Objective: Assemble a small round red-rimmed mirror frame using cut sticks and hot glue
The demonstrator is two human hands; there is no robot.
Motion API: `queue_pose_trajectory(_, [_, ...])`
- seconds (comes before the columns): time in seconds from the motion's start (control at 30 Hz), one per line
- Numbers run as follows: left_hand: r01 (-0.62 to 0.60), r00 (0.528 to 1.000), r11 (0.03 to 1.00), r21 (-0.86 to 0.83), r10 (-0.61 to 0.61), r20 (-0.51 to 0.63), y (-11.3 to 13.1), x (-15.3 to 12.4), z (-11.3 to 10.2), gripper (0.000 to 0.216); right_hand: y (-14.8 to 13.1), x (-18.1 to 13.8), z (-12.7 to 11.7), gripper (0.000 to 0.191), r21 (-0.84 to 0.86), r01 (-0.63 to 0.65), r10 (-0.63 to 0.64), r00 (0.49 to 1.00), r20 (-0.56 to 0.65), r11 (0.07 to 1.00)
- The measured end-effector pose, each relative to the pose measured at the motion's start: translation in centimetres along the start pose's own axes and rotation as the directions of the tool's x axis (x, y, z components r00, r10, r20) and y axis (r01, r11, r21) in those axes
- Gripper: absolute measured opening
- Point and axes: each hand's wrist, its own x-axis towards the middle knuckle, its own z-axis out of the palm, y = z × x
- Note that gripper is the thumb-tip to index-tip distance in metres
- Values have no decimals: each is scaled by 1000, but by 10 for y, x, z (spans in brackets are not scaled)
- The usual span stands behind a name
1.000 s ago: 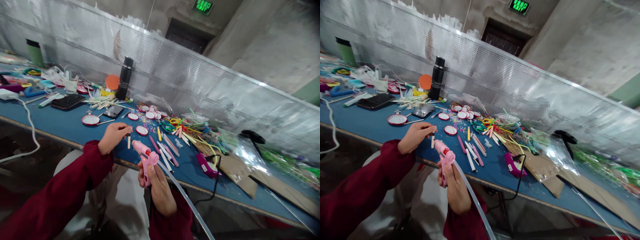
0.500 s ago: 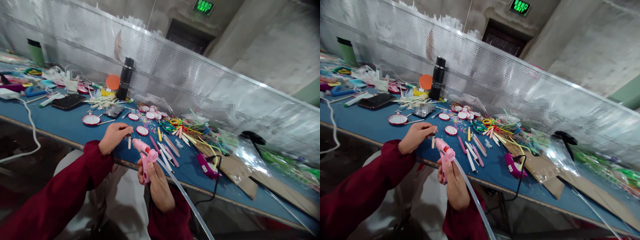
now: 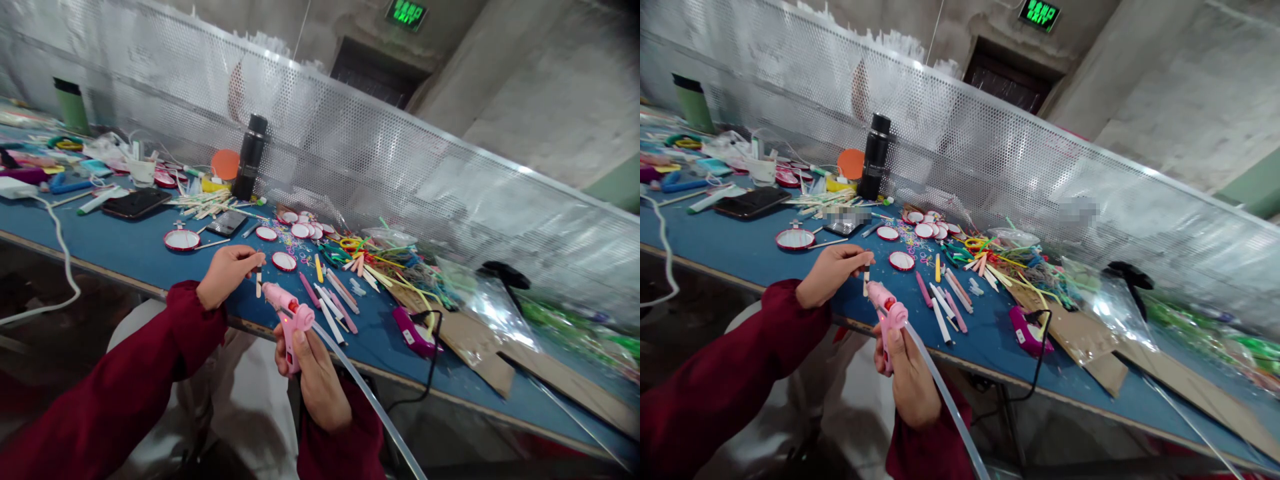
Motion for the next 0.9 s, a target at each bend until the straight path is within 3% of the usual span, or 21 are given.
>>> queue_pose_trajectory(0.9, [16,1000,1000,4,-16,-25,1,0,1,30,-1,-14,-5,52,-6,-67,67,998,16,998])
